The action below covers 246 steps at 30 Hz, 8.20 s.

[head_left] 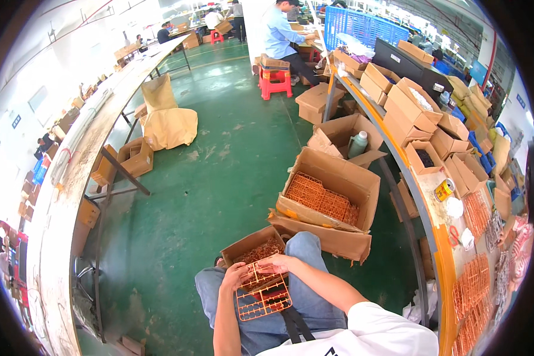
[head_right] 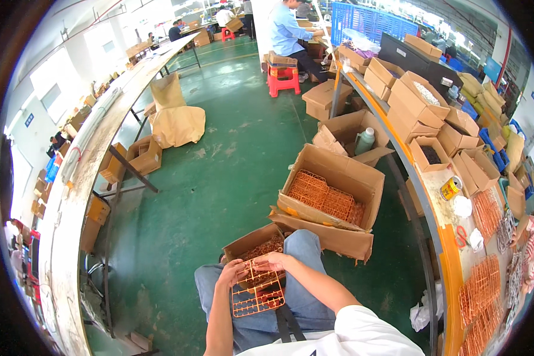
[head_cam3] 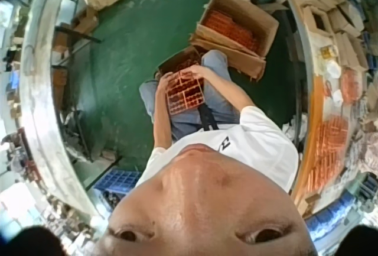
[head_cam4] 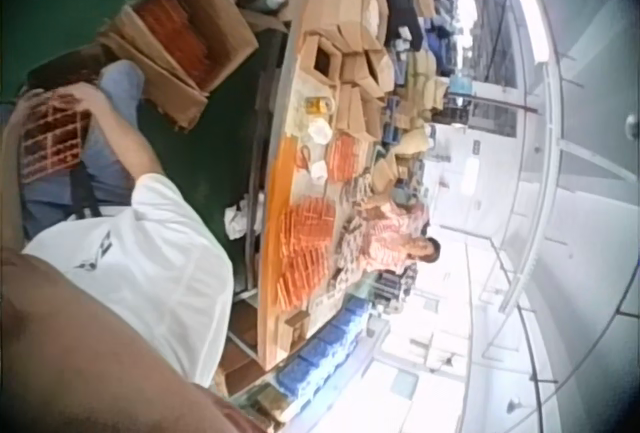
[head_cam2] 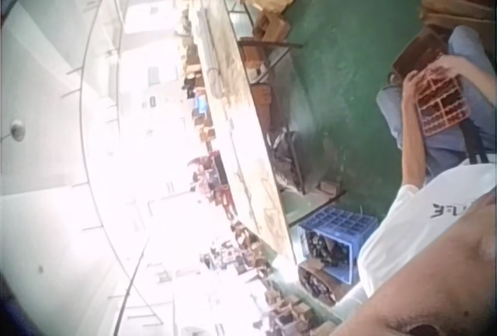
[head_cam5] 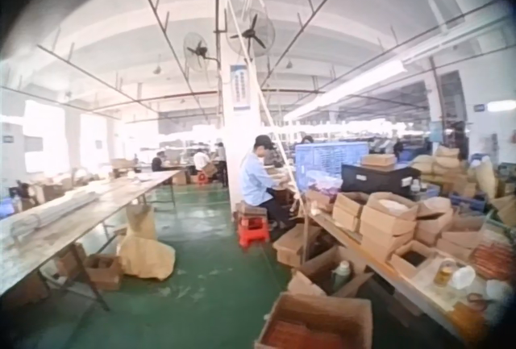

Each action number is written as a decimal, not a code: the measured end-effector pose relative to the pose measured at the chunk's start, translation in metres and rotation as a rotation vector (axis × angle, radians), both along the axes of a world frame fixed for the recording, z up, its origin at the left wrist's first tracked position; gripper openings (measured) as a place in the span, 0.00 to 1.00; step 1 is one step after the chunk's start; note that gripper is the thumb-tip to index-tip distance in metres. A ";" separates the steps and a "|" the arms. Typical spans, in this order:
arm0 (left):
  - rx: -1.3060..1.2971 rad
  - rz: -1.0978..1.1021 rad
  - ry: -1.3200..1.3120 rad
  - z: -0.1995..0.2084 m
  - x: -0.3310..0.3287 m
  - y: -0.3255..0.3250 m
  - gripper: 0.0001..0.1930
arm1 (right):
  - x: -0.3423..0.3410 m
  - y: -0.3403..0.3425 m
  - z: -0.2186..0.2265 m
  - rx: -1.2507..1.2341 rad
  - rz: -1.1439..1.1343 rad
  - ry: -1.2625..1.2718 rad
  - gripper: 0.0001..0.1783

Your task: The person picks up a plastic frame from a box and snaps off small plastic rings by hand. They drop the rings into a smaller box and place the empty frame into a separate box.

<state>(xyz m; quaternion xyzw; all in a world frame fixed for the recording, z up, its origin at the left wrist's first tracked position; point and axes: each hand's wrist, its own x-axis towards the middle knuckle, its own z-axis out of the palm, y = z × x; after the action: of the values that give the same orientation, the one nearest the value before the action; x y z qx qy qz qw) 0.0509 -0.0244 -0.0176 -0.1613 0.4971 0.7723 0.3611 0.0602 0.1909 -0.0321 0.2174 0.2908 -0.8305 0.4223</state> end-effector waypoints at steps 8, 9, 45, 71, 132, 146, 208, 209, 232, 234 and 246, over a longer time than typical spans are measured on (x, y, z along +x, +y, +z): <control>-0.245 -0.040 0.111 -0.024 0.007 0.001 0.13 | 0.008 -0.011 -0.028 0.579 -0.063 0.162 0.11; -0.248 -0.021 0.126 -0.026 0.008 0.001 0.11 | 0.007 -0.009 -0.031 0.525 -0.033 0.152 0.11; 0.169 0.102 0.080 -0.014 -0.002 0.002 0.15 | -0.014 0.010 -0.020 0.234 -0.438 -0.058 0.21; 0.623 0.168 -0.263 0.023 0.004 0.003 0.28 | 0.244 0.100 0.267 1.715 -0.192 1.352 0.22; -1.290 0.108 0.420 0.046 0.063 -0.140 0.26 | -0.208 0.255 -0.070 1.331 -0.734 0.090 0.09; 0.011 0.052 0.161 0.075 0.010 0.013 0.23 | 0.019 0.022 0.062 0.507 -0.288 0.545 0.15; 0.060 0.025 0.093 0.015 0.001 0.005 0.14 | 0.007 0.003 0.004 0.598 -0.059 0.494 0.06; 0.057 0.028 0.095 0.003 0.003 0.001 0.14 | 0.006 0.002 0.002 0.622 -0.018 0.507 0.07; -0.145 0.052 0.133 -0.013 0.003 0.005 0.15 | 0.011 -0.004 -0.007 0.441 -0.131 0.192 0.09; -0.399 0.082 0.198 -0.037 0.007 -0.008 0.13 | 0.006 -0.010 -0.010 0.386 -0.143 0.252 0.11; 0.101 0.246 -0.036 0.005 -0.006 0.010 0.17 | 0.002 0.013 -0.001 0.098 -0.333 0.163 0.13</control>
<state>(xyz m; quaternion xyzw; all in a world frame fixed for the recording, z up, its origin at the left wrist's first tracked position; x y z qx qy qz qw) 0.0445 -0.0146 -0.0125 -0.2165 0.4276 0.8317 0.2802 0.0623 0.2036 -0.0333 0.2150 0.3239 -0.8887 0.2431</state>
